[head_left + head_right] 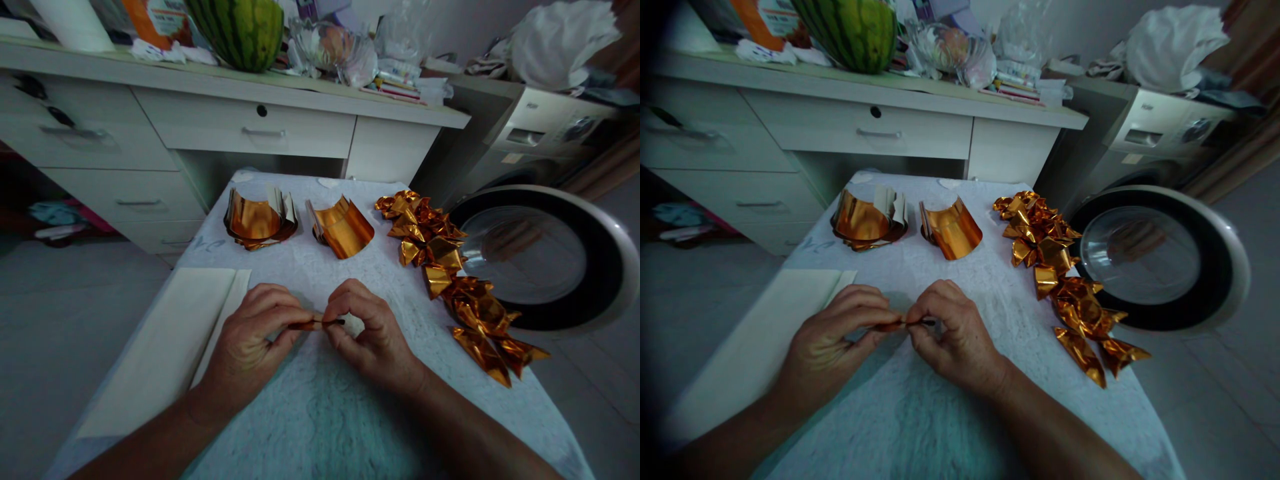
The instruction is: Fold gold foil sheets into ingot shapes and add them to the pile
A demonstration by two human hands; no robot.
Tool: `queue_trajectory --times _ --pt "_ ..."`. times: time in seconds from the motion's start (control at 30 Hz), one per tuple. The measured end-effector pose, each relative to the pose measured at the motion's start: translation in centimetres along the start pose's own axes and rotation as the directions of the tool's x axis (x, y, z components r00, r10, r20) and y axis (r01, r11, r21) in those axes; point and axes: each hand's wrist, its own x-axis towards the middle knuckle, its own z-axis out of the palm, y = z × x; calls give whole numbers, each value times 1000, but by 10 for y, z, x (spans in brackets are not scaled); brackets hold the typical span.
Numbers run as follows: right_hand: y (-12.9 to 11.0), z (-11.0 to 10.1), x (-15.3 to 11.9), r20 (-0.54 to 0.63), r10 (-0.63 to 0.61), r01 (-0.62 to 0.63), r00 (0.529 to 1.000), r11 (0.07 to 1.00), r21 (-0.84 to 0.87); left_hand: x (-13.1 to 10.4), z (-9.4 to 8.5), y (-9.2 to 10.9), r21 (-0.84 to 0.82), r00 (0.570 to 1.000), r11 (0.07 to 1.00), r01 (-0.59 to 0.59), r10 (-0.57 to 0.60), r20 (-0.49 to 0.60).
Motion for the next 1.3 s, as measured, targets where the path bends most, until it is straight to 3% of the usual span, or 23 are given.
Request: queue_trajectory --times 0.1,0.2,0.33,0.5,0.57,0.63,0.77,0.93,1.13,1.3 --pt "1 0 0 -2 112 -111 994 991 71 2 0 2 12 998 998 56 -57 7" --pt "4 0 -1 6 269 -266 963 948 172 2 -2 1 4 977 977 213 -213 23" --pt "12 0 -2 27 474 -460 880 837 297 2 -7 -2 -35 916 917 397 -393 84" --pt "22 2 0 96 585 -573 805 724 384 1 -2 -6 -42 814 818 574 -565 132" --pt "26 4 0 121 625 -623 771 702 343 0 1 -8 -28 802 805 593 -587 107" --pt "30 5 -1 91 637 -638 765 732 239 -1 5 -11 14 829 833 554 -553 84" --pt "34 9 -4 -21 588 -589 808 808 -30 -5 9 -15 181 918 911 370 -388 78" --pt "34 11 -3 -52 588 -587 807 789 -180 -9 14 -12 454 978 887 79 -156 136" --pt "33 13 0 -96 573 -570 814 756 -321 -15 21 -7 417 942 888 -192 48 333" --pt "38 13 -3 -114 548 -547 829 751 -370 -17 26 -4 417 919 860 -294 134 371"
